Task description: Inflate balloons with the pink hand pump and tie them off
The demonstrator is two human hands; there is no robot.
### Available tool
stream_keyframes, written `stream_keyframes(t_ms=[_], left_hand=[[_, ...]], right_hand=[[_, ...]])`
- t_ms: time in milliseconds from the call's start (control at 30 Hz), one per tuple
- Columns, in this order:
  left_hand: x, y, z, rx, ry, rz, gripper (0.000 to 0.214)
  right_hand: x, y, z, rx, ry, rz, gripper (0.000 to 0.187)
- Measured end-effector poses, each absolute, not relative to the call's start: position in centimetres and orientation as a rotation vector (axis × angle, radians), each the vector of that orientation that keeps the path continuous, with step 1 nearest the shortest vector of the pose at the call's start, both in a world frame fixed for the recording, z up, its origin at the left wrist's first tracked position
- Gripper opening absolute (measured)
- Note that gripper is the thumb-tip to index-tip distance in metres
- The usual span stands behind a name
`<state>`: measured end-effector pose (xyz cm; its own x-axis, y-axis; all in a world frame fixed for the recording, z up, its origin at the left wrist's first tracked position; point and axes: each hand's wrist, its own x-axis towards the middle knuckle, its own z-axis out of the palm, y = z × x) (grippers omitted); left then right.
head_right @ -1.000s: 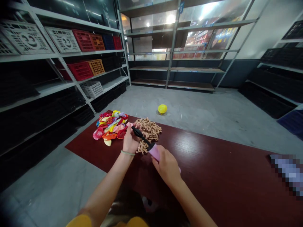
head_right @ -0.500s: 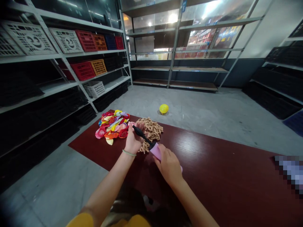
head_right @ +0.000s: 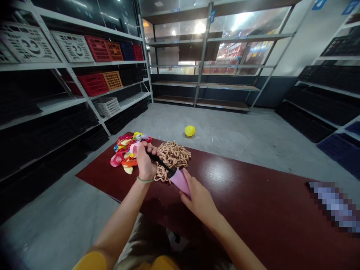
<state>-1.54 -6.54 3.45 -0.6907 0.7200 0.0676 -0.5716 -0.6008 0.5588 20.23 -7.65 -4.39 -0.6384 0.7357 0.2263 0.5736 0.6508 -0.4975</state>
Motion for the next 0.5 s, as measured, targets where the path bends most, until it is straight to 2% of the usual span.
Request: stream_keyframes(t_ms=[200, 500], left_hand=[[-4.7, -7.2, 5.8, 0.361, 0.652, 2.249, 0.025], [-5.8, -7.3, 4.9, 0.313, 0.612, 2.219, 0.032]], right_hand=[[22.2, -9.7, -3.5, -1.010, -2.496, 0.485, 0.055], [24.8, -12.2, -4.5, -1.128, -2.476, 0.139, 0.063]])
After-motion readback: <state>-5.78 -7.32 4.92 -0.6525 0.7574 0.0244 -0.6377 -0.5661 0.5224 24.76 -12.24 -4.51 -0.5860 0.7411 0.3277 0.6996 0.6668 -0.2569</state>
